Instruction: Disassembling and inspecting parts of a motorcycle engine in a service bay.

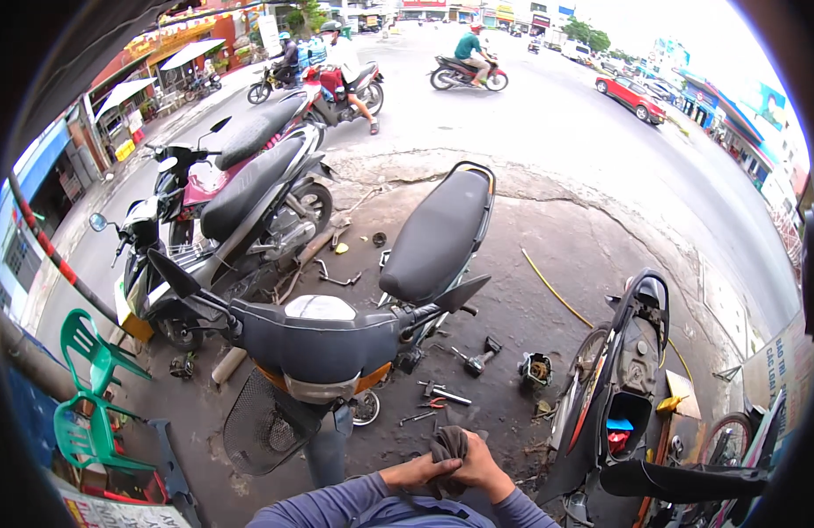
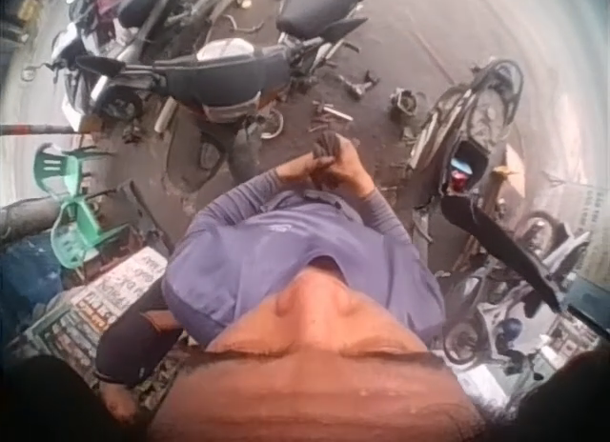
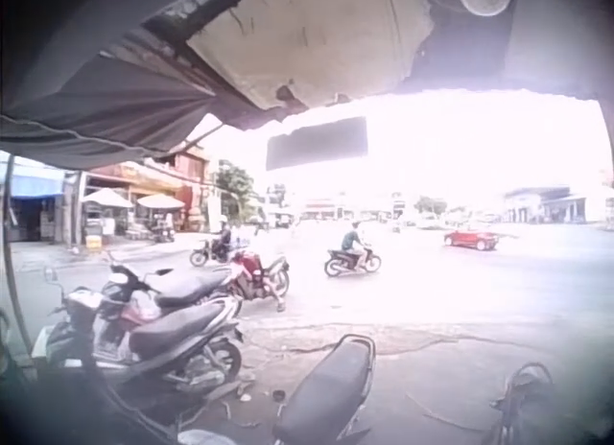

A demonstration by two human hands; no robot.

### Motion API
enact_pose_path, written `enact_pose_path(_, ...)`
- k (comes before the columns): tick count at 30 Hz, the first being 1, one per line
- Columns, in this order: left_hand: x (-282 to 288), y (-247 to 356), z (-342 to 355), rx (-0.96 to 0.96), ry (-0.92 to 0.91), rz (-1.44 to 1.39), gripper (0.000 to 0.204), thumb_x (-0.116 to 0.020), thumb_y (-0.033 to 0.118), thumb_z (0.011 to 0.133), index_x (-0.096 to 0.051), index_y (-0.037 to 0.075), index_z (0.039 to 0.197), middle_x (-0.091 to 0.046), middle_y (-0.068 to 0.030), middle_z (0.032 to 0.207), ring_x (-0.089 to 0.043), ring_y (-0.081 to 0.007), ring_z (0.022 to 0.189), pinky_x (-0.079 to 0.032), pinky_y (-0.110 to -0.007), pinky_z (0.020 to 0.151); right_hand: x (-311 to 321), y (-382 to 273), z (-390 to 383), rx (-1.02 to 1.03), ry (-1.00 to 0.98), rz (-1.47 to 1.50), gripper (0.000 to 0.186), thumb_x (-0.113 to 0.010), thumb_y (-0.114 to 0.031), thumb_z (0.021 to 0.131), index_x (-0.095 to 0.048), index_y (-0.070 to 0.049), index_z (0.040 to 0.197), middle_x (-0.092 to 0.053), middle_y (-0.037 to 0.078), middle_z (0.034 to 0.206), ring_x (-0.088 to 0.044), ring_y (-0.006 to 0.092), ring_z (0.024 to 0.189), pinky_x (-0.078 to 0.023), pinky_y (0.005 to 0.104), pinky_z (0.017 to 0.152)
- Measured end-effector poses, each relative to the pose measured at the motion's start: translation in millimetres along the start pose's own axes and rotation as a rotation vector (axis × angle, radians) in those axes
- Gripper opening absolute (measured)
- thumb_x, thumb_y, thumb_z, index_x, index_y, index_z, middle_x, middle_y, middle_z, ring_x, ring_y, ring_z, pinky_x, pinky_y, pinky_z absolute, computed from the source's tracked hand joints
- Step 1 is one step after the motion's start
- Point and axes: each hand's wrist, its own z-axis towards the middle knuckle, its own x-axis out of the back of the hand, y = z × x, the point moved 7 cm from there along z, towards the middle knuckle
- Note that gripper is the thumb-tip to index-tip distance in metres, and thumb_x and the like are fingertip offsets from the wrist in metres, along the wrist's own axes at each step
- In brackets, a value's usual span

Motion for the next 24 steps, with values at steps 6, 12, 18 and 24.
enact_pose_path(6, 52, 102, -9, -0.344, 0.352, 0.172, 0.089, -0.064, 0.052, 0.079, -0.017, 0.000, 0.134, -0.053, -0.0143, 0.116, -0.050, -0.0184, 0.106, -0.041, -0.031, 0.090, 27, -78, 100, 0.227, -0.192, -0.031, 0.052, -0.072, -0.023, 0.057, -0.058, -0.004, 0.103, -0.058, 0.017, 0.097, -0.054, 0.0336, 0.095, -0.041, 0.0402, 0.086)
enact_pose_path(12, 47, 126, 2, 0.029, 0.260, 0.781, 0.110, -0.069, 0.043, 0.076, 0.013, 0.016, 0.144, -0.060, -0.0183, 0.078, -0.059, -0.0387, 0.074, -0.047, -0.044, 0.076, -23, 37, 130, 0.438, -0.895, 0.232, 0.046, -0.067, -0.029, 0.074, -0.055, -0.003, 0.111, -0.056, 0.013, 0.104, -0.053, 0.0299, 0.101, -0.039, 0.0390, 0.092)
enact_pose_path(18, 28, 127, -19, 0.077, 0.402, 1.009, 0.099, -0.070, 0.038, 0.073, -0.004, 0.017, 0.145, -0.061, -0.0214, 0.092, -0.060, -0.0384, 0.084, -0.048, -0.043, 0.076, -66, 5, 164, 0.491, -1.356, 0.421, 0.048, -0.063, -0.034, 0.080, -0.052, -0.003, 0.116, -0.054, 0.013, 0.111, -0.051, 0.0284, 0.106, -0.037, 0.0390, 0.095)
enact_pose_path(24, -15, 109, -82, 0.360, 0.896, 0.927, 0.094, -0.065, 0.043, 0.077, -0.007, 0.017, 0.146, -0.061, -0.0161, 0.094, -0.061, -0.0360, 0.086, -0.047, -0.042, 0.081, -91, -22, 140, 0.407, -1.581, 0.530, 0.050, -0.059, -0.038, 0.085, -0.050, -0.004, 0.120, -0.052, 0.013, 0.118, -0.049, 0.0269, 0.110, -0.036, 0.0390, 0.097)
